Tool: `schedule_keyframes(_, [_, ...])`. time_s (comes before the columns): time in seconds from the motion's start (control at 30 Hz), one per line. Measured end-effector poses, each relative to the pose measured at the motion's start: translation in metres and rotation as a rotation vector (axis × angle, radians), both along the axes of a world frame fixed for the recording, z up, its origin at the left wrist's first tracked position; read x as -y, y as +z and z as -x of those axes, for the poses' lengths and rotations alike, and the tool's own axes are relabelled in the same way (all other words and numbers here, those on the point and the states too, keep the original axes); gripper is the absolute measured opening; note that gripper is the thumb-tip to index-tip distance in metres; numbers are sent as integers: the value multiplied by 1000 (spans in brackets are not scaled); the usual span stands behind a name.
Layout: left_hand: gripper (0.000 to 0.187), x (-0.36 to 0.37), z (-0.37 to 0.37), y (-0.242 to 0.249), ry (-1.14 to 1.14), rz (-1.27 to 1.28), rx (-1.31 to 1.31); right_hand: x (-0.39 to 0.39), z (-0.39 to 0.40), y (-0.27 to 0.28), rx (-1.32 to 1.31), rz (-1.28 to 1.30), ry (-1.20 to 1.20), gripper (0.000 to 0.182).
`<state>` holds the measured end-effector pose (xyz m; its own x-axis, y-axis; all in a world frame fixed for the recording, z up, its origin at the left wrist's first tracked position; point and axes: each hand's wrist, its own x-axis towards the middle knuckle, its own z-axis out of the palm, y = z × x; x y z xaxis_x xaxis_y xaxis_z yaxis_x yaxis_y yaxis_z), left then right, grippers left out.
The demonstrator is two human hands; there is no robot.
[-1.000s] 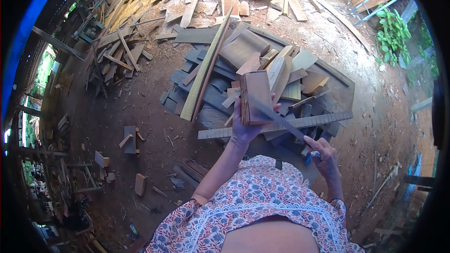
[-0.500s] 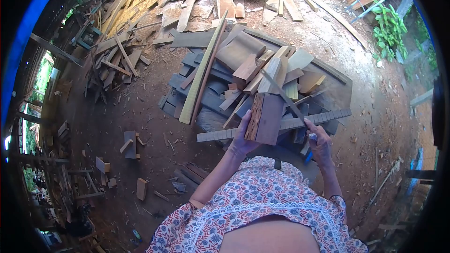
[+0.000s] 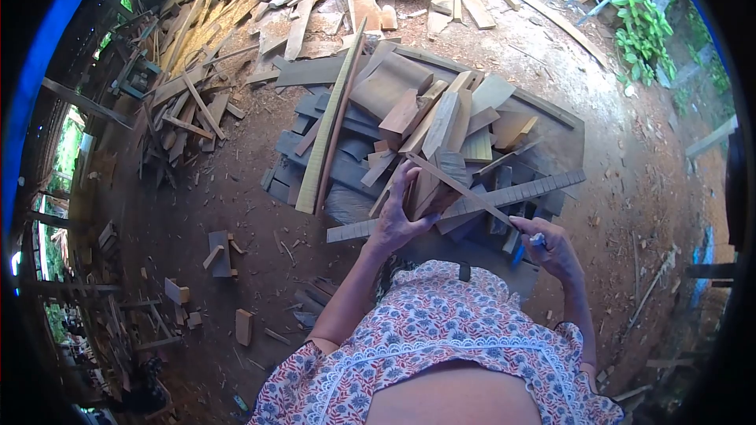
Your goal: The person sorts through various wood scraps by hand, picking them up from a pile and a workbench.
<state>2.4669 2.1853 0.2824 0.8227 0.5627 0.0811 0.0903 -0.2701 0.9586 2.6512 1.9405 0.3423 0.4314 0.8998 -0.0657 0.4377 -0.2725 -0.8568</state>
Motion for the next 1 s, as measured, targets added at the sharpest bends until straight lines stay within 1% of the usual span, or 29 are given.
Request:
schedule_keyframes(0.03, [99, 1, 0, -1, -20, 10, 6, -1, -1, -8, -41, -57, -16, 36])
schedule_keyframes(0.07, [99, 2, 1, -2, -38, 19, 12, -3, -2, -11, -39, -56, -14, 36])
schedule_keyframes(0.1, [99, 4, 1, -3, -35, 20, 13, -5, -3, -14, -66, 6, -87, 33])
schedule_keyframes(0.13, [99, 7, 2, -6, -130, 49, 50, -7, -4, -18, -94, 67, -159, 31])
schedule_keyframes(0.17, [99, 10, 3, -7, -226, 77, 84, -6, -6, -32, -96, 66, -157, 31])
schedule_keyframes(0.2, [99, 19, 4, -3, -223, 78, 82, -2, -11, -51, -22, 87, -196, 32])
schedule_keyframes(0.23, [98, 31, 2, 5, -292, 74, 78, -1, -15, -60, 57, 108, -233, 34])
schedule_keyframes(0.27, [97, 41, -2, 10, -358, 69, 75, 0, -16, -62, 63, 109, -222, 34])
schedule_keyframes(0.3, [93, 45, -5, 9, -333, 54, 64, 1, -14, -64, -42, 101, -309, 35])
schedule_keyframes(0.33, [93, 43, -9, -1, -325, 60, 60, 5, -9, -66, -150, 96, -401, 36])
schedule_keyframes(0.37, [87, 32, -19, -18, -171, 53, 39, 13, -11, -73, -173, 33, -479, 38])
schedule_keyframes(0.4, [82, 19, -31, -26, -23, 41, 22, 20, -13, -77, -170, 32, -478, 38])
schedule_keyframes(0.47, [82, -11, -61, -19, 191, -12, -150, 35, -11, -81, -274, 50, -589, 39])
schedule_keyframes(0.53, [77, -52, -98, -47, 324, -298, -273, 46, -4, -84, -260, 68, -621, 39])
schedule_keyframes(0.57, [76, -71, -118, -53, 303, -329, -365, 50, -1, -86, -250, 87, -653, 39])
schedule_keyframes(0.6, [75, -88, -135, -58, 289, -356, -460, 53, 3, -89, -244, 88, -628, 39])
schedule_keyframes(0.67, [76, -111, -163, -76, 285, -279, -540, 57, 14, -94, -96, 22, -687, 38])
schedule_keyframes(0.7, [76, -114, -170, -81, 310, -275, -540, 60, 18, -94, -93, 20, -662, 38])
schedule_keyframes(0.77, [76, -118, -184, -86, 287, -293, -660, 70, 26, -93, -197, 146, -697, 38])
schedule_keyframes(0.8, [76, -119, -190, -93, 296, -286, -659, 76, 30, -95, -230, 191, -707, 39])
schedule_keyframes(0.87, [74, -119, -194, -107, 280, -312, -582, 84, 39, -106, -215, 132, -717, 39])
schedule_keyframes(0.9, [64, -113, -186, -97, 262, -352, -558, 86, 44, -107, -209, 116, -716, 39])
schedule_keyframes(0.93, [64, -108, -175, -87, 270, -341, -564, 85, 51, -107, -223, 87, -725, 40])
schedule_keyframes(1.0, [52, -101, -141, -65, 255, -402, -104, 80, 55, -105, -240, 65, -731, 40])
